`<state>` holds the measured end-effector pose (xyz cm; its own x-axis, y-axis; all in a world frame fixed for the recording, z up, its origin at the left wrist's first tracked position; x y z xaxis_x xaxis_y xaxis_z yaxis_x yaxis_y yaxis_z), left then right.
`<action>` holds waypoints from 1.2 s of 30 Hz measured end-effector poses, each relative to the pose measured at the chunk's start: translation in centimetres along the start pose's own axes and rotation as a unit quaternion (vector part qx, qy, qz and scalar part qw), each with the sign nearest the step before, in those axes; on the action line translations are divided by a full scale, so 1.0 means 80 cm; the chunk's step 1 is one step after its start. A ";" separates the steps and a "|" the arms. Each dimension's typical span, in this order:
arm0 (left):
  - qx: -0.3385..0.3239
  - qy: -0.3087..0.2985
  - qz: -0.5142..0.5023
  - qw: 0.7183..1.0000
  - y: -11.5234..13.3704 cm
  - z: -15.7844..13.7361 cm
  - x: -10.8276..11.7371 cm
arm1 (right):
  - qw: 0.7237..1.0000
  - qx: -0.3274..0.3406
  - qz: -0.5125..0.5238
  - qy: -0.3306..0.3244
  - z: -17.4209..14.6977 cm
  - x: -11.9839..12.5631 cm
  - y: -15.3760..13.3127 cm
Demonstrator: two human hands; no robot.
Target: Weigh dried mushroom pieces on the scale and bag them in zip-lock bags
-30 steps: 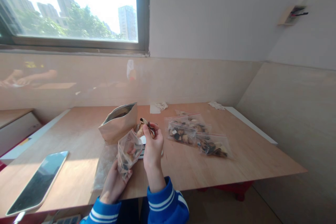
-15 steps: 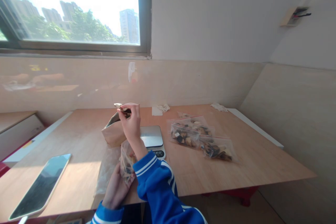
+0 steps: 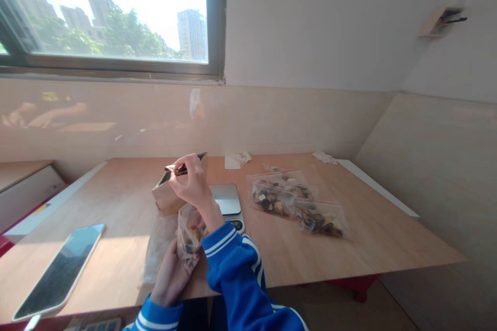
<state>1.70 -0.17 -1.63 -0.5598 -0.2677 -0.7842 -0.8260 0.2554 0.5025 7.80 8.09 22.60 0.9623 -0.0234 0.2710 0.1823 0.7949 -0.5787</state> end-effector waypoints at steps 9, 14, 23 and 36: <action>-0.007 0.016 0.003 1.000 0.003 -0.005 -0.005 | 0.987 0.031 -0.099 -0.123 0.005 -0.016 -0.006; -0.004 0.005 0.001 1.000 0.003 -0.005 -0.006 | 0.983 0.035 -0.140 -0.116 0.006 -0.020 -0.004; 0.026 -0.018 -0.012 0.999 -0.002 -0.001 -0.008 | 0.999 -0.020 -0.026 -0.033 0.011 -0.001 0.004; -0.004 -0.040 0.005 0.999 0.005 -0.006 -0.016 | 0.947 -0.212 0.197 -0.136 -0.070 0.047 0.017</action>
Point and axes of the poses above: each hand's wrist, its own z-axis towards the middle knuckle, its own x-axis out of the back of the hand, y = z × x, the point moved 9 cm from there along z, towards the middle knuckle, and after that the axes turned 4 degrees about -y, right-handed, at the moved point
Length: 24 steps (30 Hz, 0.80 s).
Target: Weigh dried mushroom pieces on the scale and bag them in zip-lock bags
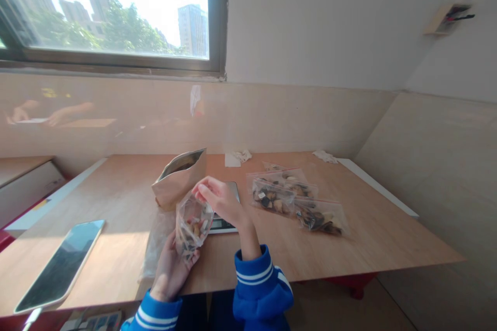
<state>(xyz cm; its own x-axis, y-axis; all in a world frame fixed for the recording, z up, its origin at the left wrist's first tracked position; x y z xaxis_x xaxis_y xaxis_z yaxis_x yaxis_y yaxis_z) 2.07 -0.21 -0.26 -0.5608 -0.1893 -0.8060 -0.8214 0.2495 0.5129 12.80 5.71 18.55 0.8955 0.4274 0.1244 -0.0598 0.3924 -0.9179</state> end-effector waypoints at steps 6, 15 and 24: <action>0.002 -0.043 -0.032 0.999 0.002 -0.005 -0.006 | 0.985 -0.102 -0.092 -0.102 -0.036 -0.027 0.073; -0.025 -0.123 -0.028 0.992 0.003 -0.007 -0.017 | 0.950 -0.136 -0.202 -0.195 -0.039 -0.029 0.100; -0.060 -0.050 0.049 0.996 0.008 -0.008 -0.015 | 0.950 -0.116 -0.059 -0.284 -0.051 -0.051 0.097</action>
Point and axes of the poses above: each hand's wrist, its own z-axis towards the middle knuckle, its own x-axis out of the back of the hand, y = z × x, the point moved 9 cm from there along z, towards the middle knuckle, and after that the axes turned 4 degrees about -y, right-handed, at the moved point
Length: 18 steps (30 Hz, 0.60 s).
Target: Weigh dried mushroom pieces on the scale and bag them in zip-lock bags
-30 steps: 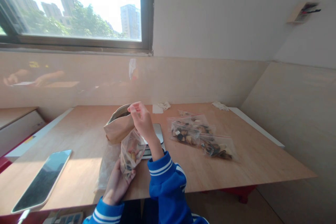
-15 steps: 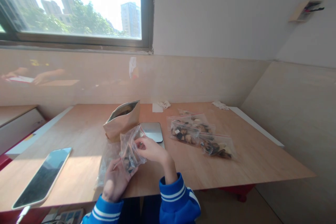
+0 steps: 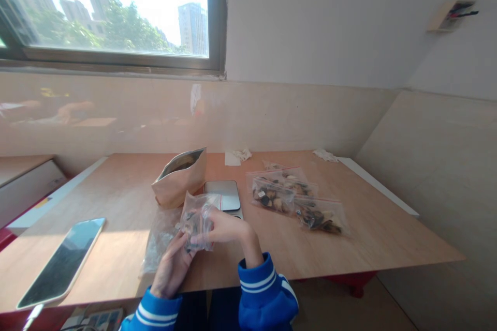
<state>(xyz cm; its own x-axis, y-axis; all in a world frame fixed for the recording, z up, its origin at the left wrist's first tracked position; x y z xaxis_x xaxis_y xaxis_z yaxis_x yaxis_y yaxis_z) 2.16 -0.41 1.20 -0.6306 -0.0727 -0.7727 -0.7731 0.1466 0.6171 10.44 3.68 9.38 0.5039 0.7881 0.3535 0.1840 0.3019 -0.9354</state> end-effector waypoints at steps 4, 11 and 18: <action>-0.016 0.027 -0.004 1.000 0.001 0.002 0.002 | 0.998 0.002 0.004 0.071 0.001 0.014 0.002; -0.019 -0.001 -0.078 0.997 0.004 0.003 0.002 | 0.989 -0.020 0.043 0.143 -0.003 0.028 0.011; -0.007 0.032 -0.044 0.998 -0.001 0.003 0.009 | 0.990 0.013 0.049 0.135 -0.007 0.031 0.006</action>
Point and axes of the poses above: each hand's wrist, its own z-axis towards the middle knuckle, its own x-axis out of the back of the hand, y = z × x, the point moved 9 cm from there along z, towards the middle knuckle, and after that the axes turned 4 degrees about -y, right-handed, at the moved point
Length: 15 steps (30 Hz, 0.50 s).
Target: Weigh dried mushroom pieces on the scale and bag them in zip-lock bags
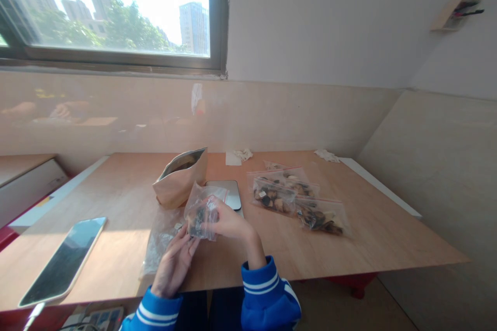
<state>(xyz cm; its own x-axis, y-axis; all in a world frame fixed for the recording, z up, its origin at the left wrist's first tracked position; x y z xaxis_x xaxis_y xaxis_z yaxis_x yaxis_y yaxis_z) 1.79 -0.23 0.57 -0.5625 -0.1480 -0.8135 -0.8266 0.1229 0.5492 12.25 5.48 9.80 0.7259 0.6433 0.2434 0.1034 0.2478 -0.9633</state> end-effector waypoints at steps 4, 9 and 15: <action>-0.011 0.011 0.018 1.000 -0.001 0.001 0.006 | 0.999 -0.009 0.010 -0.029 -0.004 -0.005 0.001; -0.019 0.007 0.051 0.999 0.000 0.002 0.005 | 0.998 -0.009 0.022 -0.054 -0.008 -0.013 0.000; -0.015 0.015 0.072 0.997 -0.002 0.003 0.001 | 1.000 -0.018 0.006 0.021 -0.001 -0.004 0.002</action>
<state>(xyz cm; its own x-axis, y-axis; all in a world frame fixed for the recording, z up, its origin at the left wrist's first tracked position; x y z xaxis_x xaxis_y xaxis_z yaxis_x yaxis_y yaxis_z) 1.91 -0.01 0.34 -0.6748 -0.1596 -0.7205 -0.7377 0.1164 0.6650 12.09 5.26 9.54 0.7550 0.6149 0.2280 0.1189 0.2136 -0.9697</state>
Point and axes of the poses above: each hand's wrist, its own z-axis towards the middle knuckle, its own x-axis out of the back of the hand, y = z × x, the point moved 9 cm from there along z, towards the middle knuckle, and after that the axes turned 4 degrees about -y, right-handed, at the moved point
